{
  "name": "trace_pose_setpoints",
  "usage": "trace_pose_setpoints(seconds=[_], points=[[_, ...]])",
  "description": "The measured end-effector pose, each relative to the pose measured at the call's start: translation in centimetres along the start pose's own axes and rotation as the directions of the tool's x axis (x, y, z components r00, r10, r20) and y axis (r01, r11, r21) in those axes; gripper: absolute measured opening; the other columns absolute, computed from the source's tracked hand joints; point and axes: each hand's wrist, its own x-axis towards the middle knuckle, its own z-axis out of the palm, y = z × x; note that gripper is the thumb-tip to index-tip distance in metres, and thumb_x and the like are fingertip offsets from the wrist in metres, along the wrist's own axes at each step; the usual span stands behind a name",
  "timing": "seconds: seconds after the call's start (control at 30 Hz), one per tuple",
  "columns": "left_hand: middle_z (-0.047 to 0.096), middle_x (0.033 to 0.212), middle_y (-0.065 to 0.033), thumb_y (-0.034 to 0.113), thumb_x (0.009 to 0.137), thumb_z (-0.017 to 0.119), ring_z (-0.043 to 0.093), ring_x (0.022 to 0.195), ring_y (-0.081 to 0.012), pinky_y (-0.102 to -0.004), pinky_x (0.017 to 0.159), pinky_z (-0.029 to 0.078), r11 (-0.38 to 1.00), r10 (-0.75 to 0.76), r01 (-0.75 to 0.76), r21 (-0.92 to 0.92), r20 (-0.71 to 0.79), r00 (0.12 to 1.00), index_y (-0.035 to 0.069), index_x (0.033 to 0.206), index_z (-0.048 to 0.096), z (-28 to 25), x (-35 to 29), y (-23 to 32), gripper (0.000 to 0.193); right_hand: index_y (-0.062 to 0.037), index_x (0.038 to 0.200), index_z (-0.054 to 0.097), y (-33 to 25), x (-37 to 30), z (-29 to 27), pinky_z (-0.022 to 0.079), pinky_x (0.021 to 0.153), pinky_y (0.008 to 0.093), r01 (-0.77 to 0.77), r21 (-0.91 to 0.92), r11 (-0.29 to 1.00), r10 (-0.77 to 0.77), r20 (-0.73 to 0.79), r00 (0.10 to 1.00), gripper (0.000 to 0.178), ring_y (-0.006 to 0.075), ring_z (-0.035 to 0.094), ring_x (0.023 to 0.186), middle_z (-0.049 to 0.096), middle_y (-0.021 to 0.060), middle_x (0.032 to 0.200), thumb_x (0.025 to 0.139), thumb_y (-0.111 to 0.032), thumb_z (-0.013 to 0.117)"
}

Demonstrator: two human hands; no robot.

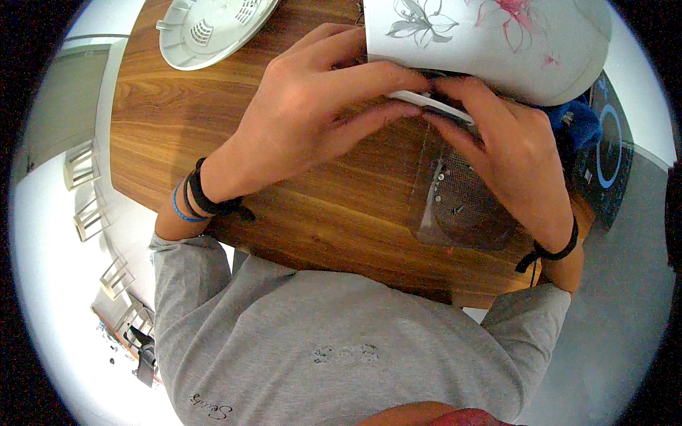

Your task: The person assembles a white rice cooker by inserting a rectangular white component into the cooker's interior and securing it with screws. They repeatedly pick up screws from a plastic bag, align the component, and tighten the screws by hand.

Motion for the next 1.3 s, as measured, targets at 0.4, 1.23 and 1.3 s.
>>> trace_pose_setpoints(seconds=[0.4,1.23,1.3], points=[[0.073,0.125,-0.0115,0.007,0.082,0.089,0.072,0.116,-0.0308,-0.0393,0.095,0.061,1.0,0.005,-0.005,0.014,-0.002,1.0,0.014,0.122,0.08,0.18,-0.14,-0.08,0.042,-0.0075,0.122,0.067,0.19,-0.03,0.17,0.06,0.07,0.0419,-0.021,-0.03,0.999,0.022,0.031,0.999,0.037,0.0355,0.076,0.083,0.077,0.0158,0.095,0.089,-0.013,0.083],[0.073,0.125,-0.0135,0.008,0.08,0.089,0.071,0.116,-0.034,-0.042,0.096,0.06,0.998,0.028,-0.03,0.053,0.034,0.999,0.015,0.123,0.08,-0.25,-0.24,-0.05,0.044,-0.0057,0.121,0.067,-0.01,-0.01,0.14,0.06,0.073,0.0436,-0.007,-0.013,1.0,0.007,0.047,0.999,0.036,0.0373,0.076,0.088,0.077,0.0174,0.098,0.09,-0.011,0.082],[0.073,0.124,-0.0136,0.008,0.081,0.088,0.071,0.114,-0.0337,-0.0418,0.094,0.06,0.998,0.033,-0.035,0.049,0.026,0.999,0.015,0.122,0.08,-0.17,-0.25,-0.07,0.043,-0.0049,0.12,0.067,-0.07,0.01,0.14,0.06,0.073,0.0438,0.0,-0.02,1.0,0.001,0.039,0.999,0.035,0.0376,0.076,0.088,0.077,0.0174,0.098,0.09,-0.011,0.082]])
